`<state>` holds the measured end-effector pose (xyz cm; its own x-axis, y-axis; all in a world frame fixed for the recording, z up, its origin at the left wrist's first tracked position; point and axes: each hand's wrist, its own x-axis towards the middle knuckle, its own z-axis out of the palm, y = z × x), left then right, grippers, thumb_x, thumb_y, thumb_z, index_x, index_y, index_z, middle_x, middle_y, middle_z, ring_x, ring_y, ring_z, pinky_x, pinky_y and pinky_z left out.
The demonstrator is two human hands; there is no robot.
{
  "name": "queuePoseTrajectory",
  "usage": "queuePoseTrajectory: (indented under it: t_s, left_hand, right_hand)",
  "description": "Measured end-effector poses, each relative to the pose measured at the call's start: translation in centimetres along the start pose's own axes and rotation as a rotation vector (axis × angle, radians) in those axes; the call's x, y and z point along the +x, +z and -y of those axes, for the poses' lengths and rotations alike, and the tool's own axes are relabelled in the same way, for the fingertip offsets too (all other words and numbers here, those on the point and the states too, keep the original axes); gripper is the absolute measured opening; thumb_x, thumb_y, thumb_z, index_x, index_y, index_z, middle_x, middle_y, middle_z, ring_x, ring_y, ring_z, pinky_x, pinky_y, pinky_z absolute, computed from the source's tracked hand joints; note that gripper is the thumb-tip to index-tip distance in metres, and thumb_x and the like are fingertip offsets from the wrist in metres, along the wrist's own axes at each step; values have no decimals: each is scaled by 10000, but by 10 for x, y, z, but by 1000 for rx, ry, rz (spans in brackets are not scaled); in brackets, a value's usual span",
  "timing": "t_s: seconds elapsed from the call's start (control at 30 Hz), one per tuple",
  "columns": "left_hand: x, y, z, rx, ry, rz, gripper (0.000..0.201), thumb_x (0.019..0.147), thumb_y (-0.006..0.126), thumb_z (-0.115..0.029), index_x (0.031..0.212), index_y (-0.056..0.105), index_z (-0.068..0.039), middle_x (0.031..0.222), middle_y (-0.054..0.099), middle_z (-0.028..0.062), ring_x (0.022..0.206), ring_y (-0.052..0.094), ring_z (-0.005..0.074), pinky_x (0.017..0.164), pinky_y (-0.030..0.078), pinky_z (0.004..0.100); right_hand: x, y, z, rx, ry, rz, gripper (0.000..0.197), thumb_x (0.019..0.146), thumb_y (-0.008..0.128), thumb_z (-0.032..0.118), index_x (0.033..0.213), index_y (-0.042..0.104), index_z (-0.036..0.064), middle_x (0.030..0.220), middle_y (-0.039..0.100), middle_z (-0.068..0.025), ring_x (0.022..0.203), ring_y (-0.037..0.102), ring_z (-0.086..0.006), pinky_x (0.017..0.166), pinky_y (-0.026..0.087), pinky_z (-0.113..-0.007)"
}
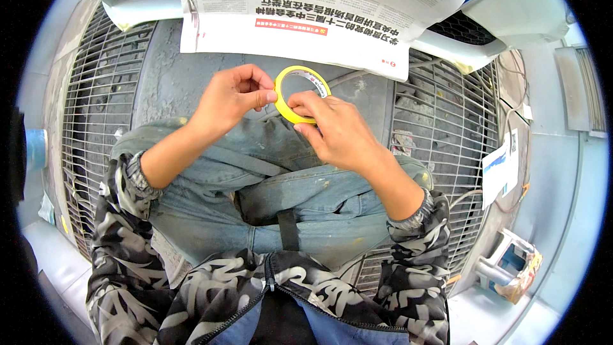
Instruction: The person sits on the floor and uses yellow masking tape to secure a sheet of newspaper over the lower section of a white car bumper. They repeatedly apply tape strips to the edges of the paper to hold it in place against the vehicle's surface.
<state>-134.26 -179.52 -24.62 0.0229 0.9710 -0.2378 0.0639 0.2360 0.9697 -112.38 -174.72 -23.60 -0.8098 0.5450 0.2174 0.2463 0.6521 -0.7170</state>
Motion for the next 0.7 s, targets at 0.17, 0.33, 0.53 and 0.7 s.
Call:
queuePoseTrajectory:
  t_s: [0.17, 0.33, 0.53, 0.7]
  left_hand:
    - [7, -9, 8, 47, 40, 153, 132, 854, 677, -55, 912, 564, -20, 829, 575, 2, 732, 513, 58, 649, 451, 211]
    - [1, -15, 10, 302, 194, 259, 151, 864, 650, -34, 916, 508, -29, 837, 534, 6, 776, 501, 68, 691, 453, 226]
    - [-4, -14, 4, 330, 190, 268, 129, 877, 625, -18, 890, 497, -27, 782, 515, 1, 719, 492, 70, 649, 447, 227]
    - [-7, -29, -4, 270, 140, 167, 137, 889, 606, -15, 851, 477, -37, 731, 492, -12, 637, 445, 54, 570, 404, 212]
  right_hand:
    - [-2, -3, -3, -39, -27, 40, 310, 798, 664, 79, 1075, 526, 70, 941, 668, -117, 861, 632, -336, 725, 493, -426]
    - [-1, -3, -6, -31, -48, 99, 288, 812, 657, 100, 1074, 539, 78, 909, 677, -117, 858, 641, -324, 738, 496, -421]
    - [4, -10, 12, 80, 134, 211, 279, 852, 636, 122, 1108, 537, 74, 742, 624, -120, 690, 611, -315, 638, 463, -400]
    - [-1, -16, -2, 66, 141, 212, 429, 903, 588, 208, 1300, 468, 94, 660, 577, -120, 575, 563, -329, 548, 425, -399]
